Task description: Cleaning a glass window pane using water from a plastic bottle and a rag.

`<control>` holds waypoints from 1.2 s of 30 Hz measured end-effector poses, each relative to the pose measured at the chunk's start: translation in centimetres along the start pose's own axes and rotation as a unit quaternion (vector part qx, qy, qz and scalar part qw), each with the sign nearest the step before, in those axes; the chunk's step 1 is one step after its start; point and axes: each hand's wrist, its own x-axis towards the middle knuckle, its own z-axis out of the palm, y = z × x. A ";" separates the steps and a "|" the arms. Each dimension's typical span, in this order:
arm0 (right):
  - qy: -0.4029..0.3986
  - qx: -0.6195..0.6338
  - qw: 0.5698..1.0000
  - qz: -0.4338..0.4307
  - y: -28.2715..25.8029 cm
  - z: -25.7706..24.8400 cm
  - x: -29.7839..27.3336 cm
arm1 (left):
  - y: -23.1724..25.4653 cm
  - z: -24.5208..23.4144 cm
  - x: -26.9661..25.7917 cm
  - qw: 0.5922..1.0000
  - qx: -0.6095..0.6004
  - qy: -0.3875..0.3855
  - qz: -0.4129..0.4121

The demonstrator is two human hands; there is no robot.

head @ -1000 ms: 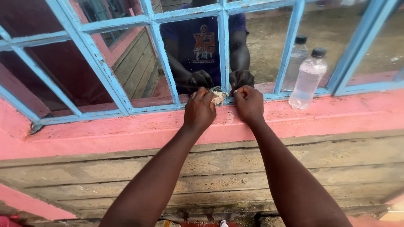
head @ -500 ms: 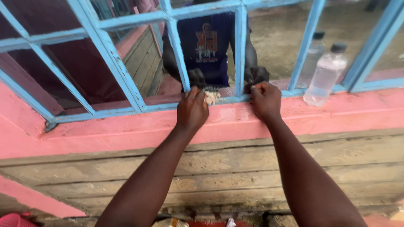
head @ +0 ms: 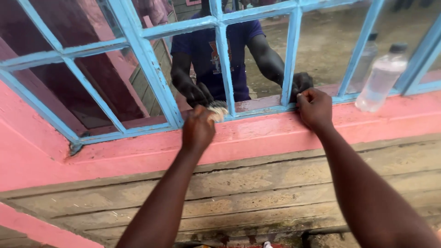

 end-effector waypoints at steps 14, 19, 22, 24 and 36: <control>-0.030 -0.084 0.995 -0.037 -7.4 7.6 -2.9 | 1.4 -1.3 8.1 0.996 -0.004 0.071 0.060; -0.030 -0.047 0.998 -0.032 -6.3 7.6 -2.5 | 0.3 1.6 3.3 0.998 -0.062 0.011 0.014; -0.028 0.003 0.999 -0.022 -6.4 7.7 -2.8 | -0.6 2.3 0.5 0.997 -0.058 -0.033 0.038; -0.034 -0.019 0.999 -0.015 -6.7 7.4 -2.9 | -1.1 2.4 0.6 0.995 -0.059 -0.074 0.024; -0.008 -0.060 0.998 -0.022 -6.8 7.7 -3.0 | 0.8 -5.7 13.8 0.985 -0.031 0.131 0.104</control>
